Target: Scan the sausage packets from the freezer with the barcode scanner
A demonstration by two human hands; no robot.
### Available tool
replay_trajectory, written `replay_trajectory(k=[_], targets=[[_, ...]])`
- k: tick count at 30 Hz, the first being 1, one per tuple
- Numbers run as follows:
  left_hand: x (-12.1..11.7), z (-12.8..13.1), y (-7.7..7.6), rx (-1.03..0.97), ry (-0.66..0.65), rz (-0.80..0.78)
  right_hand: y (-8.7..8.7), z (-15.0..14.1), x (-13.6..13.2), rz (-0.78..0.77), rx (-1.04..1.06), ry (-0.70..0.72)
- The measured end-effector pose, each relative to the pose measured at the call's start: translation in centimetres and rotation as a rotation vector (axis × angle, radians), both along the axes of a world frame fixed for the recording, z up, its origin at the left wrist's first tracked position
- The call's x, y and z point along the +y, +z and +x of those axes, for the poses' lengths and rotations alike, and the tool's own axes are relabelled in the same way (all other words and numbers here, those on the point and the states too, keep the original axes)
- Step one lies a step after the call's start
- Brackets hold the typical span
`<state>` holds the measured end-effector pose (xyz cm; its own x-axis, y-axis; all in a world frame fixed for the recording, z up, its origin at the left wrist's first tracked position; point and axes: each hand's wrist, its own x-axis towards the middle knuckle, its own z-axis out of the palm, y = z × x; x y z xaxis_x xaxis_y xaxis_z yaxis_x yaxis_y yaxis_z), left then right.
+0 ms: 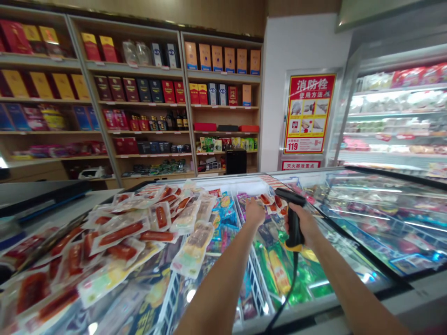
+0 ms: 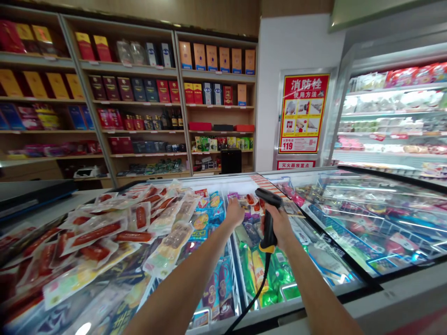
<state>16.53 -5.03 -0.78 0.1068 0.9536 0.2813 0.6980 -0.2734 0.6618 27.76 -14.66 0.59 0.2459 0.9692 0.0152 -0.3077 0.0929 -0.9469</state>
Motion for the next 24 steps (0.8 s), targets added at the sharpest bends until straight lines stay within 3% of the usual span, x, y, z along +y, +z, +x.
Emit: replay_trajectory(k=[4,8,13,18,24], targets=[[-1.3,-5.3,0.9,0.086,0.092,0.118,-0.2,-0.5,-0.2,-0.025,-0.011,0.051],[-4.6,-12.3,1.3,0.186,0.152,0.203,-0.3,-1.1,-0.6,-0.04,-0.027,0.091],[-9.1,-18.3,0.8,0.509,0.22,0.193,-0.3,-2.4,-1.1,-0.049,-0.061,0.089],[-10.9,-19.9,0.3,0.6,0.272,0.001,-0.9,-4.1,-1.3,-0.1,-0.089,0.177],[-10.0,-18.1,-0.9,0.239,0.134,-0.072,-1.4,-4.4,-1.1,-0.126,-0.1,0.225]])
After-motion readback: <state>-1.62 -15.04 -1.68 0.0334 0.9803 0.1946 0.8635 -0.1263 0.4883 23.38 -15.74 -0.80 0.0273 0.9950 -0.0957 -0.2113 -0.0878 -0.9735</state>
